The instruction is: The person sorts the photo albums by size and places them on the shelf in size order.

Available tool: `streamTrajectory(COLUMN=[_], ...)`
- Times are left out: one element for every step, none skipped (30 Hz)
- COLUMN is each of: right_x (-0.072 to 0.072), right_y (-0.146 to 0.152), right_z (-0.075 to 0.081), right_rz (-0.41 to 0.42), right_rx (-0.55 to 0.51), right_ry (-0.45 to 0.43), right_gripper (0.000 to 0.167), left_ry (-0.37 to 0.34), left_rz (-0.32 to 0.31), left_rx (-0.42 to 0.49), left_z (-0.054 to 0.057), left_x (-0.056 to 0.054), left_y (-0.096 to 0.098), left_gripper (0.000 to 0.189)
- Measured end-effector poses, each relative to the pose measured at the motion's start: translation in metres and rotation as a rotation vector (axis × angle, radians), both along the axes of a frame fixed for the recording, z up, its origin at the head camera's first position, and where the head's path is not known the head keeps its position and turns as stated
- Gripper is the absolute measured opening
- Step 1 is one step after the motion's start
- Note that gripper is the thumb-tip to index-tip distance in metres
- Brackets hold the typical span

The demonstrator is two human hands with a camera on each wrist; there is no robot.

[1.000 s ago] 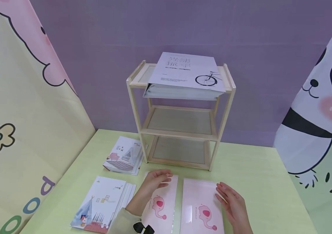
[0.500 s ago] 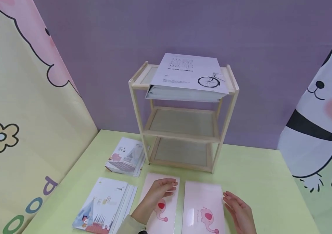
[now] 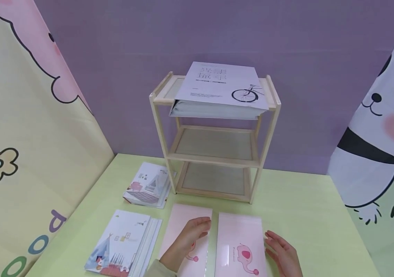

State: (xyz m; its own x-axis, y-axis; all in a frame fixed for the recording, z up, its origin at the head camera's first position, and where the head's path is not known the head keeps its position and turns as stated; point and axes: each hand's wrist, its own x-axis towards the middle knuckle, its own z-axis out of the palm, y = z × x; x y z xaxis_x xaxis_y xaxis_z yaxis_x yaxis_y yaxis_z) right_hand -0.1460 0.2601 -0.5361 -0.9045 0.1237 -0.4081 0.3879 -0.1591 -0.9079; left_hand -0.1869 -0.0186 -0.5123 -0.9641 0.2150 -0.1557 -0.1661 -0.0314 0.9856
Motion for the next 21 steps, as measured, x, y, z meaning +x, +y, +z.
streamTrajectory(right_x=[0.000, 0.000, 0.000, 0.000, -0.001, -0.001, -0.001, -0.002, -0.001, -0.001, -0.001, -0.001, 0.000, 0.000, 0.000, 0.000, 0.001, 0.001, 0.001, 0.001, 0.002], right_y=[0.000, -0.001, -0.001, -0.001, -0.002, -0.002, -0.002, -0.002, -0.003, -0.003, -0.003, -0.003, -0.004, -0.004, -0.004, -0.004, -0.004, -0.004, -0.004, -0.004, -0.003], right_z=[-0.001, -0.002, -0.003, -0.004, -0.005, -0.006, -0.006, -0.007, -0.008, -0.008, -0.009, -0.010, -0.010, -0.010, -0.010, -0.010, -0.010, -0.010, -0.010, -0.010, -0.010], right_rz=[0.000, 0.000, -0.003, -0.003, -0.004, -0.004, -0.007, -0.010, -0.007, -0.002, 0.000, 0.005, 0.009, 0.016, 0.025, 0.031, 0.036, 0.044, 0.046, 0.047, 0.047], right_rx=[0.009, 0.016, 0.022, 0.025, 0.029, 0.030, 0.034, 0.035, 0.039, 0.045, 0.050, 0.057, 0.064, 0.070, 0.075, 0.076, 0.078, 0.078, 0.074, 0.075, 0.076], right_ry=[-0.004, -0.007, -0.012, -0.018, -0.019, -0.021, -0.025, -0.027, -0.030, -0.031, -0.036, -0.040, -0.046, -0.048, -0.053, -0.058, -0.065, -0.067, -0.074, -0.084, -0.096], right_gripper=[0.038, 0.039, 0.042, 0.042, 0.042, 0.044, 0.048, 0.051, 0.055, 0.060, 0.064, 0.067, 0.069, 0.071, 0.074, 0.076, 0.077, 0.077, 0.078, 0.077, 0.076], left_ry=[-0.002, -0.004, -0.009, -0.016, -0.020, -0.025, -0.030, -0.033, -0.036, -0.037, -0.044, -0.047, -0.044, -0.044, -0.044, -0.029, -0.031, -0.029, -0.025, -0.039, -0.050], left_rz=[-0.001, -0.005, -0.008, -0.013, -0.017, -0.021, -0.024, -0.026, -0.026, -0.026, -0.025, -0.027, -0.032, -0.038, -0.043, -0.051, -0.051, -0.053, -0.053, -0.047, -0.042], left_rx=[-0.010, -0.018, -0.018, -0.022, -0.024, -0.028, -0.028, -0.024, -0.024, -0.025, -0.027, -0.025, -0.023, -0.022, -0.027, -0.029, -0.031, -0.029, -0.036, -0.039, -0.044], left_z=[-0.001, -0.003, -0.004, -0.004, -0.004, -0.005, -0.005, -0.004, -0.004, -0.005, -0.005, -0.006, -0.007, -0.009, -0.011, -0.014, -0.014, -0.016, -0.017, -0.017, -0.017], left_x=[0.001, 0.002, 0.003, 0.003, 0.004, 0.005, 0.005, 0.006, 0.006, 0.007, 0.007, 0.008, 0.009, 0.010, 0.011, 0.011, 0.012, 0.013, 0.014, 0.015, 0.016], left_y=[0.000, 0.000, 0.001, 0.001, 0.001, 0.001, 0.002, 0.003, 0.004, 0.005, 0.006, 0.007, 0.008, 0.008, 0.008, 0.008, 0.009, 0.009, 0.009, 0.009, 0.010], left_gripper=[0.044, 0.045, 0.045, 0.046, 0.046, 0.046, 0.046, 0.046, 0.046, 0.046, 0.045, 0.046, 0.047, 0.048, 0.049, 0.051, 0.052, 0.054, 0.054, 0.055, 0.054])
